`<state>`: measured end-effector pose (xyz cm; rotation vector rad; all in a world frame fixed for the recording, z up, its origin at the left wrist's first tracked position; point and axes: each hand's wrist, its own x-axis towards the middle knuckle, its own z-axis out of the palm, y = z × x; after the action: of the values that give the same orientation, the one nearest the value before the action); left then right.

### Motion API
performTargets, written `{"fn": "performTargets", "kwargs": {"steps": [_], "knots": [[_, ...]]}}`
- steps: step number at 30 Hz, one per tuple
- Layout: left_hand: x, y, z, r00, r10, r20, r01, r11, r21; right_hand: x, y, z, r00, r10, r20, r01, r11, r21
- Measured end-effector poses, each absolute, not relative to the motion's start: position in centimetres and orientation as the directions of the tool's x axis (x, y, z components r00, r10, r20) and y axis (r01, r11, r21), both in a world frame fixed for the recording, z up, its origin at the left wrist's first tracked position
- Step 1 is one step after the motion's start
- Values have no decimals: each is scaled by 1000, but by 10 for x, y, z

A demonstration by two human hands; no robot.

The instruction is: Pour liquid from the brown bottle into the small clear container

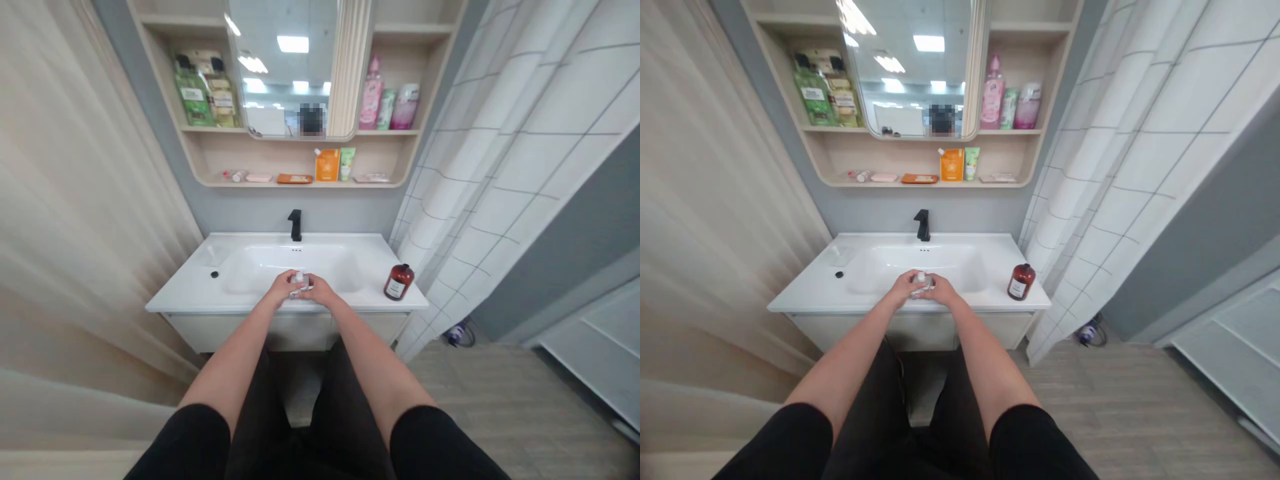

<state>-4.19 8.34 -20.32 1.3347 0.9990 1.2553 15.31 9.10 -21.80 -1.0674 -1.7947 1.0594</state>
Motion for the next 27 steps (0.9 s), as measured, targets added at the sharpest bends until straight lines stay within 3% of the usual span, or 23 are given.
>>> {"fn": "performTargets", "kwargs": {"steps": [13, 18, 22, 27], "knots": [[-41, 86, -207, 112, 971, 213, -72, -206, 976, 155, 89, -217, -327, 918, 223, 286, 321, -903], [-40, 86, -205, 140, 980, 140, -53, -133, 990, 156, 93, -218, -358, 906, 225, 286, 335, -898], [-41, 86, -206, 93, 974, 207, -56, -203, 978, 158, 95, -220, -378, 892, 248, 264, 360, -895], [-40, 86, -205, 147, 974, 174, -52, -169, 984, 159, 92, -219, -365, 901, 234, 261, 341, -903]]}}
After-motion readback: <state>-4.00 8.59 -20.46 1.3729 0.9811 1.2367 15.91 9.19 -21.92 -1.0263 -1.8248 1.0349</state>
